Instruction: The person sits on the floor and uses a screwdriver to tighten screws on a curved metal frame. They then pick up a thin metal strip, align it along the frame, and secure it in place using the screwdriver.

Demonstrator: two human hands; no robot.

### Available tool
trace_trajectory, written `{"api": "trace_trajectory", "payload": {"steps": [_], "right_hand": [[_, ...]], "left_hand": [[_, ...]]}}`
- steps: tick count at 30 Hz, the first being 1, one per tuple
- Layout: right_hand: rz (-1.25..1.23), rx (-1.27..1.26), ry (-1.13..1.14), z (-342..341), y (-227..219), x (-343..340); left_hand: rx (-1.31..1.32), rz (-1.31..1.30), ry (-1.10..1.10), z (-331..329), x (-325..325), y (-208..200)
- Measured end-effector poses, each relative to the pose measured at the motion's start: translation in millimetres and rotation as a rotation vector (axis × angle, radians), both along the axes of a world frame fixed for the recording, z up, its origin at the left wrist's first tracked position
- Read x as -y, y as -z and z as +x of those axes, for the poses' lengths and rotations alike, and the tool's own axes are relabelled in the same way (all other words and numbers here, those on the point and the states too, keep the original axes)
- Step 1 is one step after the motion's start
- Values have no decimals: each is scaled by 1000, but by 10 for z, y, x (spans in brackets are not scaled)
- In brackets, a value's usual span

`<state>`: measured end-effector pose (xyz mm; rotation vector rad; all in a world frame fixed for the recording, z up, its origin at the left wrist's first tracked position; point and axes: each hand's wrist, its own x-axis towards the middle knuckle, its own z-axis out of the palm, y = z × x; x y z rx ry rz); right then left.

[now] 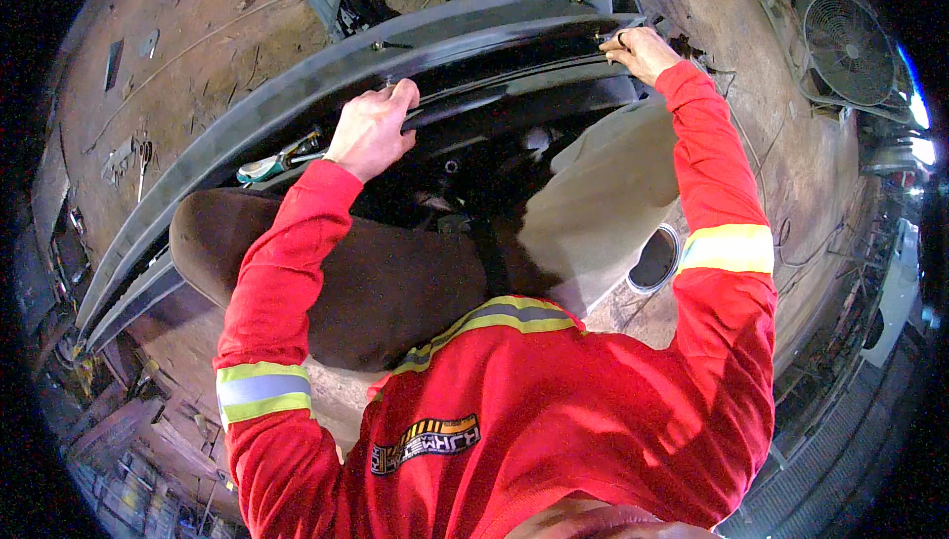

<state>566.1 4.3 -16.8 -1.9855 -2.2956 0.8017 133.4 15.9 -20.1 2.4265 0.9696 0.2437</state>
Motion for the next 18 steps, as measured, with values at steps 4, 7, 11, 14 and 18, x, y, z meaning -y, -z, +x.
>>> {"api": "trace_trajectory", "payload": {"steps": [4,7,11,14,18], "right_hand": [[2,6,14,37,6,66],[-19,35,24,4,-68,85],[51,120,-69,32,-41,60],[91,157,-98,11,46,58],[95,18,12,-16,28,101]], "left_hand": [[-28,26,14,34,32,19],[-37,62,18,49,50,23],[-74,22,18,37,23,23],[70,-63,-48,-4,16,84],[8,92,-64,-50,68,10]]}}
